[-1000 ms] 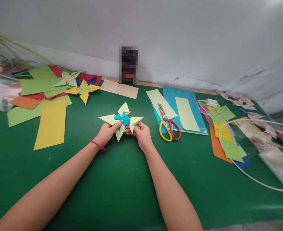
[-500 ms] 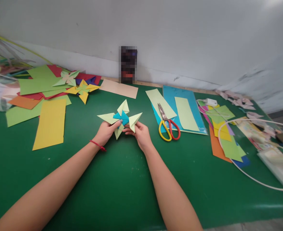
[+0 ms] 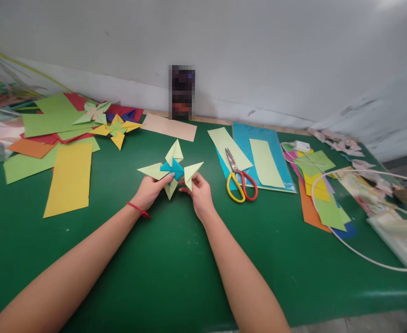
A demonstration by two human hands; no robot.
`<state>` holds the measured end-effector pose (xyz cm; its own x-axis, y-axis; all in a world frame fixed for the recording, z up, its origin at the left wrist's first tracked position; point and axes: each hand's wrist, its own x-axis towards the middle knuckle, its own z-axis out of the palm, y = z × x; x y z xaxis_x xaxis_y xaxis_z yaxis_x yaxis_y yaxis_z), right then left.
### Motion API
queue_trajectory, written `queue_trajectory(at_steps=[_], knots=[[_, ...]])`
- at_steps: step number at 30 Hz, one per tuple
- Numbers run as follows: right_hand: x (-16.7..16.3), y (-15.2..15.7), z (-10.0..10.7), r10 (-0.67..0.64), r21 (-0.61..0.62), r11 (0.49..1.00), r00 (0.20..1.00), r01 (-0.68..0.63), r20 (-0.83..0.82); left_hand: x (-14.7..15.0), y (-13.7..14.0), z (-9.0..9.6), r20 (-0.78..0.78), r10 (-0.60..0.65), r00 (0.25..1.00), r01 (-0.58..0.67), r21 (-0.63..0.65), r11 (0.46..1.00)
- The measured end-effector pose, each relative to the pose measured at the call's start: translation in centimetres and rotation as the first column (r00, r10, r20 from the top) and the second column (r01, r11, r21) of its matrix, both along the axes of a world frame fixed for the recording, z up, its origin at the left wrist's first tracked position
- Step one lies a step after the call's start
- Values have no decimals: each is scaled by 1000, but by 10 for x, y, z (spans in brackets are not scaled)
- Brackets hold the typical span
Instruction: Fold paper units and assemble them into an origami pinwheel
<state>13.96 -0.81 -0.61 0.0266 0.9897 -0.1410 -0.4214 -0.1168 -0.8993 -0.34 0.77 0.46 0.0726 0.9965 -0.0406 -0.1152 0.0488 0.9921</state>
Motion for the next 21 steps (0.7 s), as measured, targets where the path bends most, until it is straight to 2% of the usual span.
queue_trajectory(at_steps=[6,12,21], knots=[[0,1,-1,-8,-3,1000,1000,8,-1,-2,1,-3,-34,24,999,-23,21,1000],[0,1,-2,-9,-16,1000,1000,9,0,-2,0,-3,-29,-9,1000,10,48,999],[1,1,0,0,-61,998,1000,1,3,-3,1,-5,40,-58,998,58,-15,998]])
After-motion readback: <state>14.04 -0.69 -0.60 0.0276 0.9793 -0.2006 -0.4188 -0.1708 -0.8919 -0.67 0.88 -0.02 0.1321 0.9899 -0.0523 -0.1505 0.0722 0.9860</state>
